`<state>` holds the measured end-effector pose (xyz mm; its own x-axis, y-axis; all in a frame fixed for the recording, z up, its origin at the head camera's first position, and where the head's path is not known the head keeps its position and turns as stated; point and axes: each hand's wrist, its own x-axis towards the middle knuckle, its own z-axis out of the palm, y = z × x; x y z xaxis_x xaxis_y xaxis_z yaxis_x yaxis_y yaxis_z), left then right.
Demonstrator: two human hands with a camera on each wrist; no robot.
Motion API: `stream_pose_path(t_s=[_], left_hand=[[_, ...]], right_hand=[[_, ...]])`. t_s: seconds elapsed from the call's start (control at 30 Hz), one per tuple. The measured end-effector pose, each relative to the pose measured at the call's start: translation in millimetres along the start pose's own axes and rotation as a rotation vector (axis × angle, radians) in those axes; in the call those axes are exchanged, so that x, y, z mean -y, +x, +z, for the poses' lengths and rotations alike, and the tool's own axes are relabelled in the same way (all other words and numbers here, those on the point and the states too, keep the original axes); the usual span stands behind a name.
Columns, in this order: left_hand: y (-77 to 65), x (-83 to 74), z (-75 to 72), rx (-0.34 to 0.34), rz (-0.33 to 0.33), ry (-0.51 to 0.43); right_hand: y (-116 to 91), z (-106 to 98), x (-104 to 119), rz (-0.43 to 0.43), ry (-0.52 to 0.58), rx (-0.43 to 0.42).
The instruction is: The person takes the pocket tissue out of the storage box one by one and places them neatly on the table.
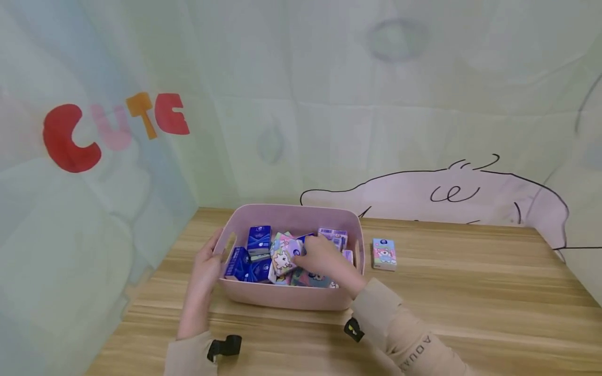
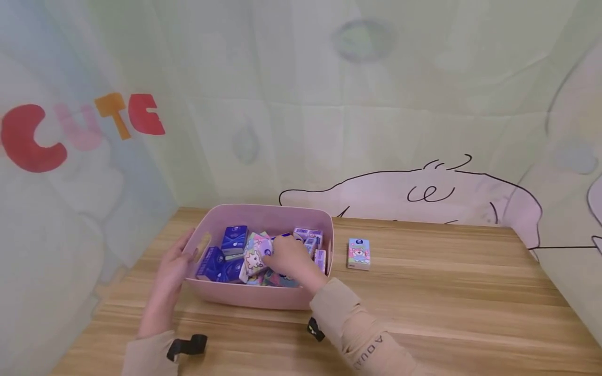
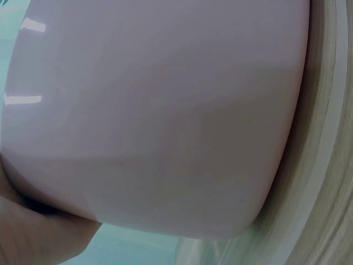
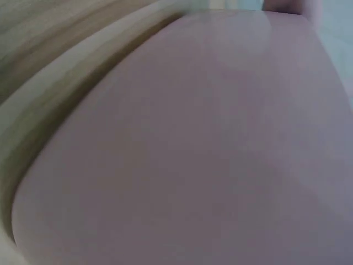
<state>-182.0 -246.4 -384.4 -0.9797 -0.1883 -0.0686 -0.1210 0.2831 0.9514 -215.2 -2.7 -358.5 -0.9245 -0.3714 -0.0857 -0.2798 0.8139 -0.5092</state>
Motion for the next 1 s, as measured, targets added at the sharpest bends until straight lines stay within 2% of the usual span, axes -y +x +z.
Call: stream_pose_path(t_s=[0.23,0.5,0.77,1.0], left_hand=[[2.0,0.6,2.1,-0.007,0.001,-0.001],[2.3,0.1,1.0,0.000,-0.017,-0.011],[0.5,0.5,-0.4,-0.011,-0.005,0.005],[0.2,0.2,0.3,-0.012,0.002,-0.007]], right_hand=[[4.7,10.9,-2.2,0.012,-0.033,-0.046],[7.3,13.6,-1.2,-0.011,-0.041,-0.056],[4.9,7.2,-3.0,-0.110,0.079,-0.132],[-6.2,-16.1,-4.4,-0.127,0.184,-0.190]])
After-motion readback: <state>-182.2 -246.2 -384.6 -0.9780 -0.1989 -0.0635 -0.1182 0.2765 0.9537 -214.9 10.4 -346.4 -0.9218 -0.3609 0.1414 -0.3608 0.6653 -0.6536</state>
